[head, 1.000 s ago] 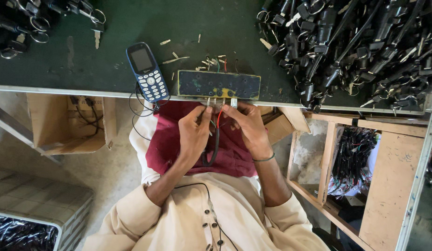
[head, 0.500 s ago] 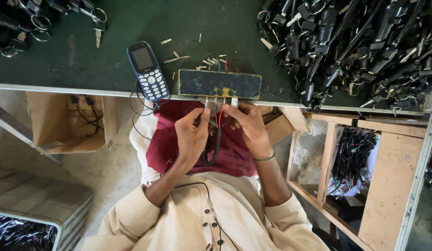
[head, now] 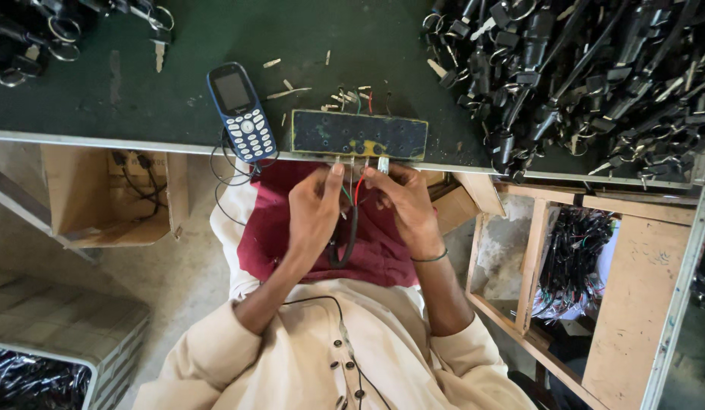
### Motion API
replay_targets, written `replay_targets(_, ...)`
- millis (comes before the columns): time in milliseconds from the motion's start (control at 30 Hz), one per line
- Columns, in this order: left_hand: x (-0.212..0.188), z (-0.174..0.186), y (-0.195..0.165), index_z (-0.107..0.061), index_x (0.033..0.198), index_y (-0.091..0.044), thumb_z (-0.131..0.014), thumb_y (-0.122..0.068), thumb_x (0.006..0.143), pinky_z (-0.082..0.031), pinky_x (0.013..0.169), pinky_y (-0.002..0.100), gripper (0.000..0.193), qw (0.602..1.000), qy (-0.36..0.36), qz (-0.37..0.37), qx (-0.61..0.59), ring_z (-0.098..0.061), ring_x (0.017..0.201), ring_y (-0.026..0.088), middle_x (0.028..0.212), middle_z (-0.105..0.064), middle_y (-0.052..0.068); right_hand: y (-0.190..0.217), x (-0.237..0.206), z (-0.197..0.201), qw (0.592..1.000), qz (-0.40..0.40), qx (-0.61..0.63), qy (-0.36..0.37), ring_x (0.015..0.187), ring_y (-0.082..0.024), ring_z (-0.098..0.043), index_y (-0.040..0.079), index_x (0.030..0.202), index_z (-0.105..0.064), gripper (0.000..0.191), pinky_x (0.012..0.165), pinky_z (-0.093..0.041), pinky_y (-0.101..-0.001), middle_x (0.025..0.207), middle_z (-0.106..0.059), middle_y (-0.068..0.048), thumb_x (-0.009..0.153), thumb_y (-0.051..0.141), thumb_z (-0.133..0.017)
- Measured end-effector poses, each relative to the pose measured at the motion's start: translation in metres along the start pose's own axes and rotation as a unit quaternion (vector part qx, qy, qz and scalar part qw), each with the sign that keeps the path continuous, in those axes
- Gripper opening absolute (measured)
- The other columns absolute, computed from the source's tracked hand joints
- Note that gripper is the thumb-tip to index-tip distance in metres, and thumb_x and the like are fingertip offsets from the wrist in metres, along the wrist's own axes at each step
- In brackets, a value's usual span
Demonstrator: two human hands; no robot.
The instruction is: The person sits at a workbench covered with piles of black cable assemblies and attaches metal connector tips to cable ends. They strip and twist the exposed wire strands by hand, insert the wire into a connector barrel, and place the finished connector onto a board in front of them, repeating the process on successive cables.
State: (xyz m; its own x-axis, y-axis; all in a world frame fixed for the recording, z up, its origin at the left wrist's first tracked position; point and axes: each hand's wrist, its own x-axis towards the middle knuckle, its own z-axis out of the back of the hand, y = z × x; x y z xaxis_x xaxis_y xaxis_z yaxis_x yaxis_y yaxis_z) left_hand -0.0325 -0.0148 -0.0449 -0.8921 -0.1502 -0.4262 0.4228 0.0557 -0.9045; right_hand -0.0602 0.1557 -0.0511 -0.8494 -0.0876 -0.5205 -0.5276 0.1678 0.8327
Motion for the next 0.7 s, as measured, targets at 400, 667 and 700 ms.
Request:
replay_targets(400,0.013,0.004,0.021,-0.073,0.109,0.006,-0.065,-0.025,0.099,-0.062,0.071,0.031,0.034,0.958,0.176,0.143,-0.177,-0.077,0.077,0.021,0.089,-0.079,0.015,0.004,-0.014,0.042,0.786,0.295,-0.528,0.126,0.089,-0.034,-0.068,0.001,0.106,-0.071,0.018,0.076,-0.054,-0.0416,0.099,-0.072,-0.015,0.092,0.009,-0.063)
replay_targets(667,0.015,0.007,0.035,-0.071,0.112,0.006,-0.064,-0.026,0.099,-0.060,0.070,0.033,0.035,0.940,0.174,0.133,-0.260,-0.074,0.075,0.020,0.088,-0.076,0.014,-0.084,0.044,0.011,0.910,0.082,-0.215,0.344,0.100,-0.025,-0.057,0.010,0.108,-0.056,0.024,0.090,-0.052,-0.0404,0.103,-0.056,-0.003,0.086,0.008,-0.065)
replay_targets(700,0.017,0.006,0.038,-0.070,0.111,0.006,-0.064,-0.025,0.099,-0.061,0.069,0.034,0.034,0.939,0.176,0.137,-0.262,-0.074,0.074,0.021,0.087,-0.076,0.013,-0.083,0.045,0.011,0.849,0.199,-0.347,0.345,0.102,-0.024,-0.057,0.011,0.107,-0.058,0.020,0.096,-0.049,-0.0408,0.104,-0.058,-0.003,0.088,0.010,-0.064)
